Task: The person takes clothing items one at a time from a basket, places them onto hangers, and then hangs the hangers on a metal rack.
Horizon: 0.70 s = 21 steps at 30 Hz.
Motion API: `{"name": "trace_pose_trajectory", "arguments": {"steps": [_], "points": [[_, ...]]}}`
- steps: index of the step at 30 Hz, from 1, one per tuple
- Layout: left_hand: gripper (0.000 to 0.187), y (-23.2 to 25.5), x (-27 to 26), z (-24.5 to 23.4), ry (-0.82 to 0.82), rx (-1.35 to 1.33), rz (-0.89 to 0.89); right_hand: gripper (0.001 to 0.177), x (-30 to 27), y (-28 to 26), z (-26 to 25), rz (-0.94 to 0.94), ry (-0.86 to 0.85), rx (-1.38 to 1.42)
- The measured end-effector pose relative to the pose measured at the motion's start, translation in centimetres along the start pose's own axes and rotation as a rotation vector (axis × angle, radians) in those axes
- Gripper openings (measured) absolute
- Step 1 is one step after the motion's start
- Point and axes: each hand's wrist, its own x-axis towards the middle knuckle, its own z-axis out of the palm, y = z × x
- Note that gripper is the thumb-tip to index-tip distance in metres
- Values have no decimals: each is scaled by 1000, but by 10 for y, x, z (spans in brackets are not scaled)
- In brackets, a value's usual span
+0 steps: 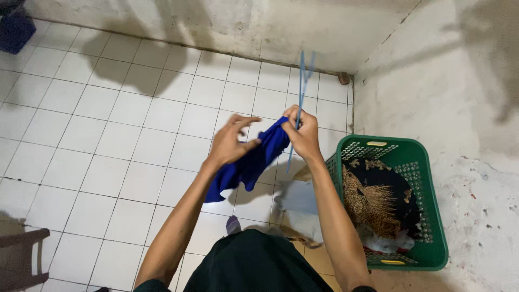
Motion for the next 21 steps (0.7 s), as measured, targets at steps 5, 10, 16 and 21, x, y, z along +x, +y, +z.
{"name": "trace_pose_trajectory", "arguments": {"steps": [5,10,16,21], "points": [[19,-8,9,15,-156,-150,-100,26,1,-12,23,-31,20,-23],[12,-18,8,11,117,-6,70,32,-1,-15,16,101,13,-26],[13,-27,10,20,214,-29,65,32,2,-18,14,29,-80,-104],[13,-23,18,19,92,-146,-39,25,8,-7,2,5,-75,-215]]}}
